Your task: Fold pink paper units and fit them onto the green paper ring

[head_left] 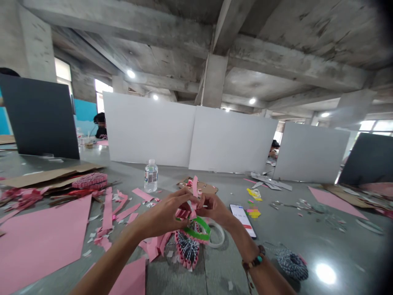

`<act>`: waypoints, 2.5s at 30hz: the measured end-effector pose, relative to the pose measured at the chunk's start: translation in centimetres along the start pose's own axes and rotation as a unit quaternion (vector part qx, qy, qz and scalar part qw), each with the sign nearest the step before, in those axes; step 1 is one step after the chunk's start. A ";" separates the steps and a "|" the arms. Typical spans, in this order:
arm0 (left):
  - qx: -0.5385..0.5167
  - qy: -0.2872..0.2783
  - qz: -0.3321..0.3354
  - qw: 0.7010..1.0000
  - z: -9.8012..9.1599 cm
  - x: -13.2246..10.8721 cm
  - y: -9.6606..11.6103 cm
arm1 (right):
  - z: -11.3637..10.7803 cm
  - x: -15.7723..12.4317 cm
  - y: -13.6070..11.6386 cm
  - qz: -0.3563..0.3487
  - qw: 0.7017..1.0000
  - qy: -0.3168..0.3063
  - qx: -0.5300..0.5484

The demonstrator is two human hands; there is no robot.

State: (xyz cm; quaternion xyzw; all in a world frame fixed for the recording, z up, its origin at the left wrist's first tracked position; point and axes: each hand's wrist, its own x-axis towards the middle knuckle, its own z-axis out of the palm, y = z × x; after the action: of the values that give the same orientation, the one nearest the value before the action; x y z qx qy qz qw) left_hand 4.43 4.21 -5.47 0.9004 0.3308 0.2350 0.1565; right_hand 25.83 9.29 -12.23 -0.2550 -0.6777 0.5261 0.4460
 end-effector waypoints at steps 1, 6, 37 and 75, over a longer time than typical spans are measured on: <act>-0.007 0.003 0.000 1.000 0.0 0.0 0.1 | 0.0 -0.1 -0.2 -0.001 1.000 -0.001 0.004; -0.010 0.006 -0.006 1.000 -0.1 0.1 0.3 | 0.1 -0.5 -1.5 0.003 1.000 -0.024 0.012; -0.018 0.003 -0.071 0.997 0.1 0.1 -0.4 | 2.1 -1.6 -4.1 -0.096 0.982 0.029 -0.162; -0.175 -0.075 -0.120 0.974 -1.1 -0.2 -0.4 | 0.9 -2.4 -4.6 -0.096 0.990 -0.011 -0.101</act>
State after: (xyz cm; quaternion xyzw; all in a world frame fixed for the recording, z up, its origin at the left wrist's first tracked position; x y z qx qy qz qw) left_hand 3.57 4.51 -4.81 0.8277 0.3777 0.2002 0.3636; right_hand 26.71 5.46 -8.77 -0.2266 -0.7535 0.4131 0.4585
